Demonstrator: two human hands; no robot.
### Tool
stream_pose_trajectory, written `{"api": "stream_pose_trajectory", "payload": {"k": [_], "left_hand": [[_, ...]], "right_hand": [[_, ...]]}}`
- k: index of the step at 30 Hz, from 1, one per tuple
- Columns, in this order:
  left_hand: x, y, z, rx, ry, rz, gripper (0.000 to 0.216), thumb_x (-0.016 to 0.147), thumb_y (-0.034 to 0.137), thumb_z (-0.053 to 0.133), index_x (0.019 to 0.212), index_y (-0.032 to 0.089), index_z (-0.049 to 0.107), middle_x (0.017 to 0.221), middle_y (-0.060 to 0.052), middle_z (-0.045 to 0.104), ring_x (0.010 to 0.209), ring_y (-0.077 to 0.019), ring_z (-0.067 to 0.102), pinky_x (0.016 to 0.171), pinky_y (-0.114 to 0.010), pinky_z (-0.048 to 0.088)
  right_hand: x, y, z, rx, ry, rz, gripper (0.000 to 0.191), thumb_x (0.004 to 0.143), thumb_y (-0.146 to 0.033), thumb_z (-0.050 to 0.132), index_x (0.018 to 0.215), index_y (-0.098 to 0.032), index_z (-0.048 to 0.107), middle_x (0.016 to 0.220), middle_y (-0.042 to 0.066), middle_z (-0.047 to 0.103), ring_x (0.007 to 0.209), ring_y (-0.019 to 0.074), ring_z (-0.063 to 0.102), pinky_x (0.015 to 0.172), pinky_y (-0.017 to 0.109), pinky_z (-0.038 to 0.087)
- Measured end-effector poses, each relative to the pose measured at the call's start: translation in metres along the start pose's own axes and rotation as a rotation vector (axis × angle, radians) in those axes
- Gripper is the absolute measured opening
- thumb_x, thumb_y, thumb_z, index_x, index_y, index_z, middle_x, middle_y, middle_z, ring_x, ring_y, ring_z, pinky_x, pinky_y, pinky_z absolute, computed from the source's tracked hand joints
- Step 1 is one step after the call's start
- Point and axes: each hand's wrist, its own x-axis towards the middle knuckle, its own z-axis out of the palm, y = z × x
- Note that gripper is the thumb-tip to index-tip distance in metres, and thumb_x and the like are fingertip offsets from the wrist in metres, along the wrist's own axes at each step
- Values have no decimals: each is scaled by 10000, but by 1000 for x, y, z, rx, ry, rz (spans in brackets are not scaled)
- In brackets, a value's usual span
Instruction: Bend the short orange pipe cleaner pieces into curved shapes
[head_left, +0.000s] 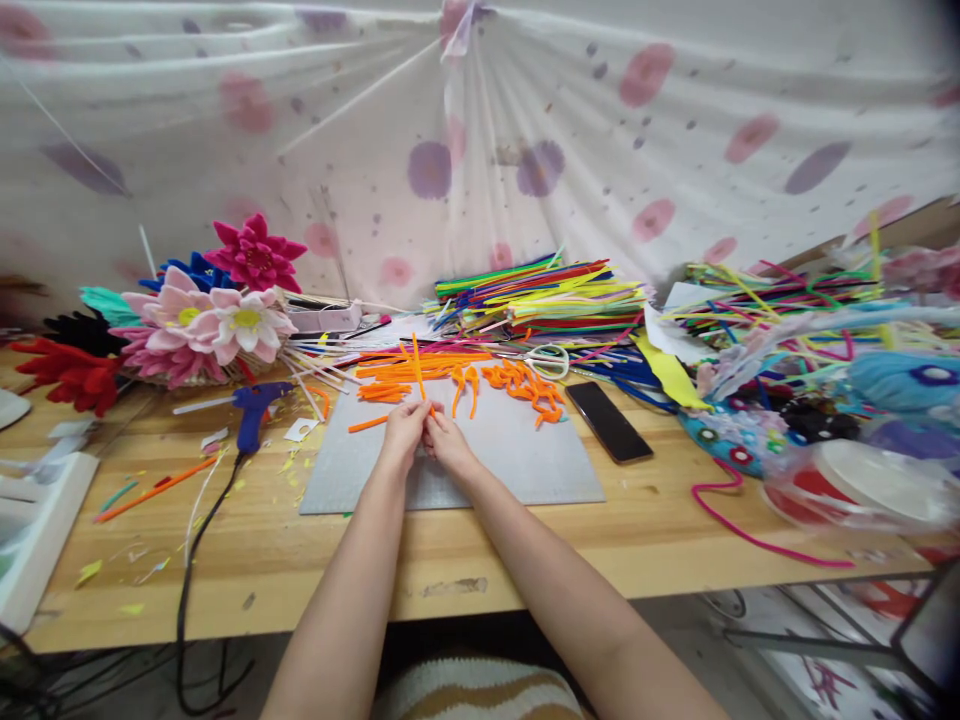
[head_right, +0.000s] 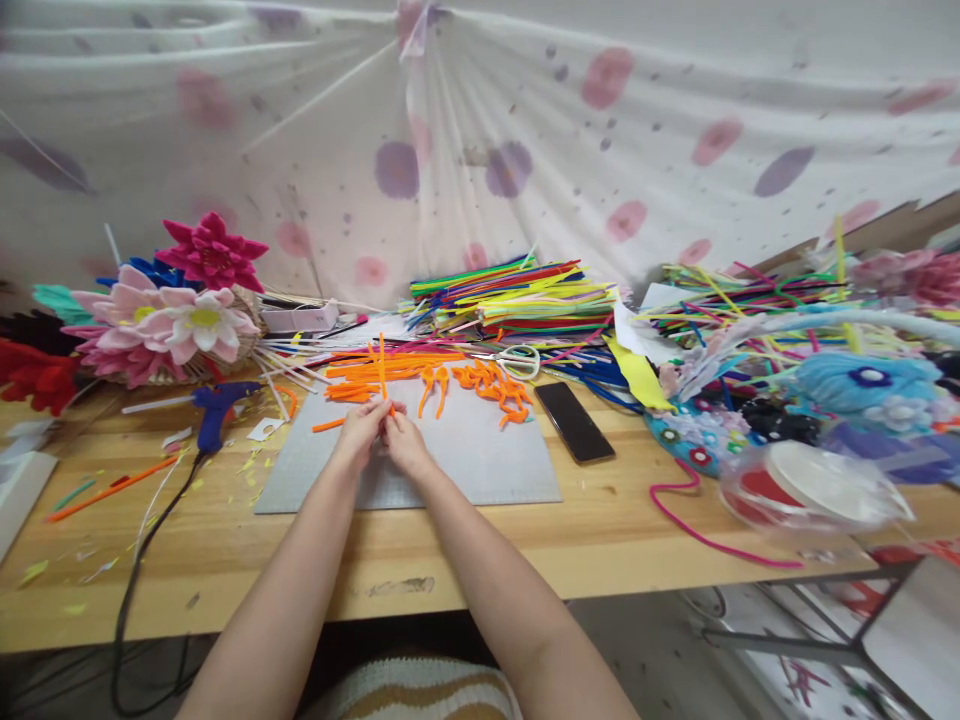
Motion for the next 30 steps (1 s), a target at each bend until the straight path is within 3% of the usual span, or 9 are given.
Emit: {"api": "stream_pose_trajectory", "payload": {"k": [2,5,10,14,18,21,25,27,30], "left_hand": [[-2,0,-1,0,0,-10,172,646,288,615,628,121,654,456,-12,565,357,-86,440,381,-198,312],[-2,3,-6,-16,1,52,158,613,275,651,587,120,647,514,-33,607,437,-105,514,437,-206,372],[-5,13,-8,47,-143,48,194,577,292,717,618,110,666,607,-70,656,577,-151,599,581,-244,450],[-7,16,1,31,-244,-59,224,589,289,729,696,105,663,633,-76,664,564,-175,622,569,-281,467],[-6,14,5,44,-191,-78,199,598,265,729,635,93,638,611,-81,659,513,-156,611,543,-269,470],[-5,13,1,19,-178,-84,150,634,228,702,650,91,644,581,-70,649,494,-140,601,527,-246,468],[-8,13,-3,-110,-310,-184,98,702,182,637,676,87,648,562,-59,630,476,-122,582,496,-227,466],[-9,13,-2,-192,-362,-224,94,718,168,617,669,91,640,573,-55,624,461,-108,566,478,-222,465],[-10,13,3,-303,-377,-249,97,748,149,583,680,101,633,587,-43,615,461,-92,554,461,-210,461]], "right_hand": [[-4,-7,-7,-70,-23,48,324,792,-462,443,630,-188,386,452,-70,411,357,44,374,368,174,307],[-10,-28,-30,-217,-187,75,281,633,-381,661,644,-150,500,563,-28,534,469,61,482,431,178,375],[-3,-63,-57,-90,66,16,229,665,-363,617,714,-155,536,678,-14,563,577,64,515,502,177,410],[10,-73,-51,-156,25,-43,223,659,-358,611,673,-150,534,606,-32,518,538,66,472,508,199,394],[17,-74,-47,-383,106,-155,224,668,-326,603,575,-148,503,537,-39,478,524,66,430,496,195,344],[15,-75,-53,-253,-81,-74,227,648,-345,628,648,-151,510,581,-38,505,534,70,461,499,199,370],[9,-75,-64,42,-321,39,273,600,-310,674,755,-155,511,635,-51,527,553,63,500,536,205,414],[7,-73,-64,126,-329,60,257,616,-302,663,757,-157,505,605,-58,528,524,57,495,522,195,399],[7,-70,-56,240,-220,92,218,639,-280,636,694,-163,461,518,-72,494,443,47,437,458,182,340]]}}
